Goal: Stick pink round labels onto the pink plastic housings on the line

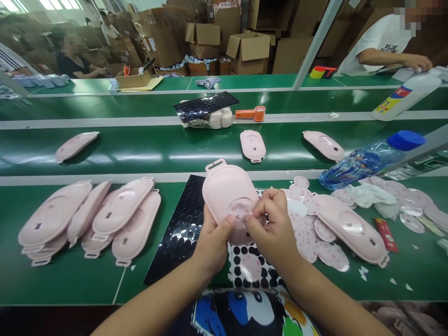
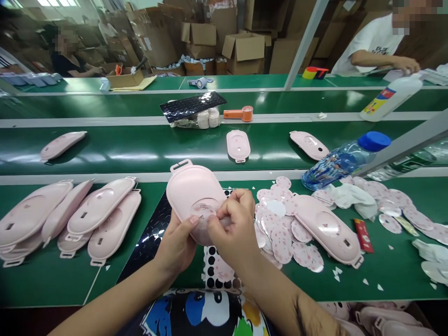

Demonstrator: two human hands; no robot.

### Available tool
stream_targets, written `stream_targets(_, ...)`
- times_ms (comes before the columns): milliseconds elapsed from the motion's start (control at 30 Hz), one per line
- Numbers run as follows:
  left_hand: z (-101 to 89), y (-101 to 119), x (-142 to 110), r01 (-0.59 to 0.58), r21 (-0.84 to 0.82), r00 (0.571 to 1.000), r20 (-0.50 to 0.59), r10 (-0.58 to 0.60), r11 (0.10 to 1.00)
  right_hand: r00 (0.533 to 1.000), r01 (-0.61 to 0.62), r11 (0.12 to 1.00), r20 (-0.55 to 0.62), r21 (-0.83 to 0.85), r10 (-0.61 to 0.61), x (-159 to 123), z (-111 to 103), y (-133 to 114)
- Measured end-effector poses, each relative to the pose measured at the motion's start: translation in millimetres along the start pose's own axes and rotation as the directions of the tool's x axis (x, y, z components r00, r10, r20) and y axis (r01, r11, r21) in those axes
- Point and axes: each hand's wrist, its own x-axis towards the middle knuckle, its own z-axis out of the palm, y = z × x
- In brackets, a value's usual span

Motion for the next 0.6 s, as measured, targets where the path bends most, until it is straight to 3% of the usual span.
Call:
stream_targets(67, -3.9, -2, 5, -0.052, 0.094, 0.998, -0.039, 0.055, 0.994, 0.999, 0.042, 0.998, -0.001, -0.037, -0.042, -3, 1, 0)
stream_targets(167, -10.9, -3, 10, -0.135, 0.260, 0.989, -0.016, 0.144, 0.956, 0.997, 0.081, 0.996, 0.004, -0.031, -0.080, -4, 1, 1)
stream_targets(267, -13.9, 1, 11, -0.153, 0.349, 0.987, 0.015, 0.158, 0.924, 0.988, -0.067, 0.989, 0.144, 0.131, 0.048, -2, 1, 1)
stream_targets(367, -13.3, 6, 11, -0.108, 0.369, 0.994, 0.014, 0.111, 0.923, 0.940, -0.257, 0.929, 0.293, 0.265, 0.176, -2, 3, 1)
stream_targets(500, -14.4, 9, 13, -0.072, 0.366, 0.997, 0.014, 0.072, 0.928, 0.938, -0.290, 0.907, 0.279, 0.306, 0.206, -6, 5, 3)
stream_targets(600, -17.4, 9, 15, -0.073, 0.344, 0.996, 0.072, 0.051, 0.936, 0.932, -0.316, 0.901, 0.277, 0.297, 0.236, -8, 6, 3)
